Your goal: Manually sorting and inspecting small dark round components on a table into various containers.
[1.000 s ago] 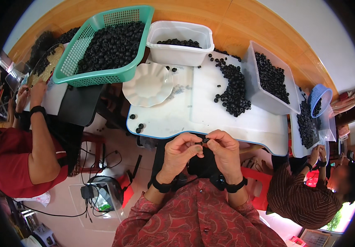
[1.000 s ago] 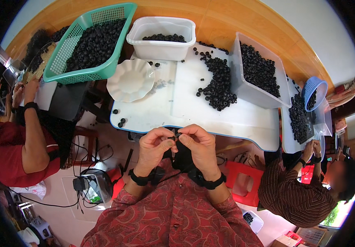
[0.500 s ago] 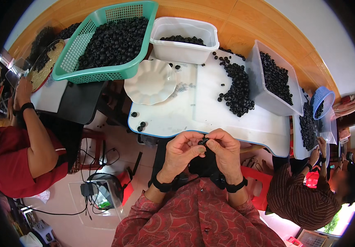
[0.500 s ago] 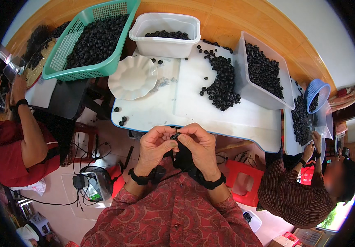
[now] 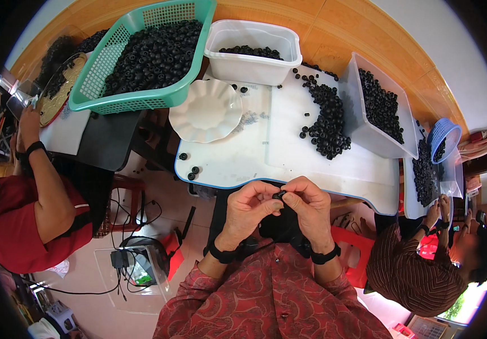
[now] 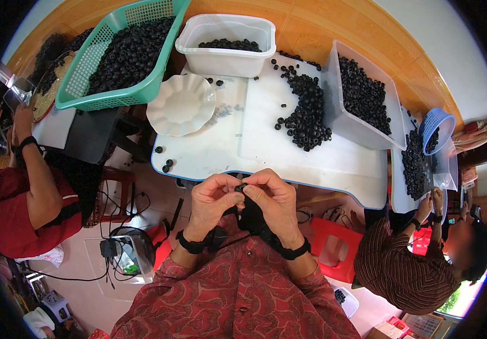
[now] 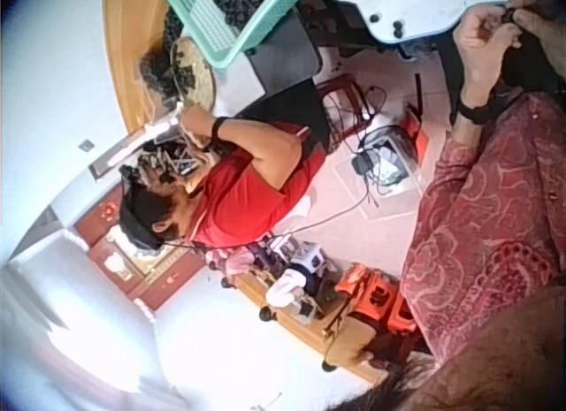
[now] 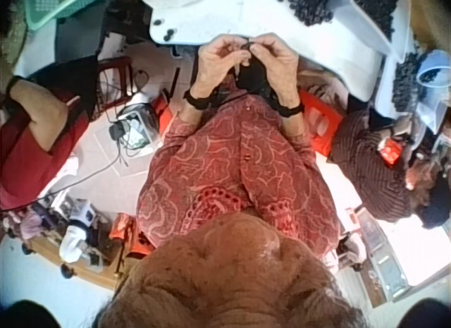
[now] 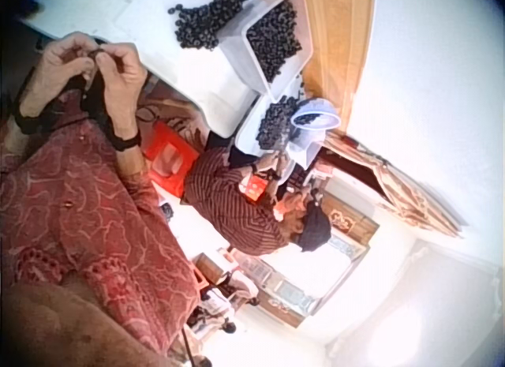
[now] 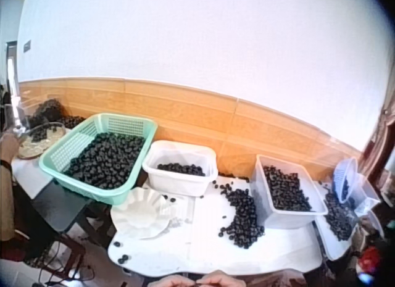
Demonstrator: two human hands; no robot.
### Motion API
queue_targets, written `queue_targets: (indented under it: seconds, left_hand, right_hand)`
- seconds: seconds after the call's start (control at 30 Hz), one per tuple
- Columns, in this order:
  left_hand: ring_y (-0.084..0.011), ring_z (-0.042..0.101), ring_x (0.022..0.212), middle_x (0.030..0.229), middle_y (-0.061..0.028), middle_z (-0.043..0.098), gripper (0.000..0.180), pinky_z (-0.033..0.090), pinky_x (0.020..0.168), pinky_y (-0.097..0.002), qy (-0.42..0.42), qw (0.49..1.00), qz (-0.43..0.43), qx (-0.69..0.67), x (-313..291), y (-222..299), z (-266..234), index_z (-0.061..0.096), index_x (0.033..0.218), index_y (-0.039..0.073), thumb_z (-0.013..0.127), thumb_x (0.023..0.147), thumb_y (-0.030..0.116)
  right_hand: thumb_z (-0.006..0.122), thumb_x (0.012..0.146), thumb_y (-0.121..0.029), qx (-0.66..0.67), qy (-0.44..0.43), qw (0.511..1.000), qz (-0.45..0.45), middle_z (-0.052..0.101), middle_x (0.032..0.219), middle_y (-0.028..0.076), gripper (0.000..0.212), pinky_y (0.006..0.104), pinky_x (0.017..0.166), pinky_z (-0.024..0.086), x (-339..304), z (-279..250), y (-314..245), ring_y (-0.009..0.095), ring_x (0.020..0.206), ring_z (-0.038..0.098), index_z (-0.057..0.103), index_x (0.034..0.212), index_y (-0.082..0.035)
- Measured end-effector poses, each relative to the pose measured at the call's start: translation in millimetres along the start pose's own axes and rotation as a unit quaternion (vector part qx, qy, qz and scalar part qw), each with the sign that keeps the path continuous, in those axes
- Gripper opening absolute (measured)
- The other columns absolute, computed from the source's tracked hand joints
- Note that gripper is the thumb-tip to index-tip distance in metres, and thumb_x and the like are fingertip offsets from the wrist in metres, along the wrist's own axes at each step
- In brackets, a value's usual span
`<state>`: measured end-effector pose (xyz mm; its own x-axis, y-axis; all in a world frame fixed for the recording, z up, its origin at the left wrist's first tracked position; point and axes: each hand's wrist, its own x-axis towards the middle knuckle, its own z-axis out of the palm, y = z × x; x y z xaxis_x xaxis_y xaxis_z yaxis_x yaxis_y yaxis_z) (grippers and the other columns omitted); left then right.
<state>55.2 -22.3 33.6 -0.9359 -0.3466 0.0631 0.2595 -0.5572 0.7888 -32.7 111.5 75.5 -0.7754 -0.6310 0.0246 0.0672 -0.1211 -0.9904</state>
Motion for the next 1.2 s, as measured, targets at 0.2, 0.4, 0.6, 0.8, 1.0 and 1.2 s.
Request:
queue_targets:
  seconds: [0.2,0.4,0.6,0.8,1.0,1.2]
  left_hand:
    - [-0.0111,0.065,0.076,0.091,-0.0078,0.068,0.022,0.055,0.070,-0.0232,0.013,1.000,-0.003,0.014,1,-2,-1,0.065,0.106,-0.005,0.070,0.085,-0.004]
    - [-0.0112,0.065,0.076,0.093,-0.0078,0.068,0.022,0.055,0.069,-0.0230,0.018,1.000,-0.007,0.019,1,-2,-2,0.066,0.106,-0.004,0.071,0.085,-0.004]
    - [-0.0123,0.066,0.076,0.096,-0.0093,0.068,0.021,0.056,0.069,-0.0232,0.017,0.999,0.013,0.025,1,-5,-4,0.067,0.105,-0.004,0.069,0.085,-0.006]
    - [-0.0130,0.066,0.075,0.097,-0.0104,0.067,0.024,0.056,0.068,-0.0239,0.016,1.000,0.001,0.004,0,-8,-7,0.066,0.107,-0.004,0.069,0.083,-0.008]
    - [-0.0122,0.065,0.076,0.092,-0.0073,0.063,0.036,0.056,0.065,-0.0230,-0.021,0.998,0.050,0.037,2,-3,-5,0.065,0.117,-0.002,0.070,0.082,-0.008]
    - [-0.0092,0.058,0.069,0.087,-0.0044,0.060,0.040,0.052,0.062,-0.0213,-0.059,0.990,0.070,0.112,3,0,-6,0.067,0.119,0.001,0.075,0.079,-0.003]
  right_hand:
    - [0.064,0.090,0.003,-0.047,0.002,0.999,-0.022,0.062,0.095,0.003,0.009,0.0225,0.080,0.049,0,1,-3,0.010,0.088,0.061,0.065,0.099,0.000]
    - [0.066,0.088,0.004,-0.115,0.009,0.991,-0.066,0.061,0.092,0.004,0.011,0.0222,0.076,0.048,0,3,-4,0.010,0.084,0.060,0.065,0.098,0.001]
    - [0.069,0.083,0.004,-0.214,0.004,0.971,-0.110,0.063,0.089,0.007,0.013,0.0245,0.071,0.049,2,2,-7,0.013,0.079,0.062,0.066,0.095,0.000]
    - [0.070,0.081,0.004,-0.252,-0.026,0.961,-0.112,0.065,0.088,0.007,0.012,0.0267,0.069,0.051,6,1,-17,0.016,0.080,0.064,0.067,0.092,-0.001]
    - [0.072,0.081,0.002,-0.185,-0.045,0.981,-0.044,0.065,0.087,0.006,0.011,0.0252,0.070,0.049,6,-4,-20,0.014,0.079,0.063,0.068,0.091,-0.001]
    - [0.072,0.083,0.002,-0.125,-0.086,0.988,0.022,0.064,0.085,0.003,0.008,0.0235,0.070,0.048,9,-12,-19,0.009,0.079,0.060,0.067,0.090,0.000]
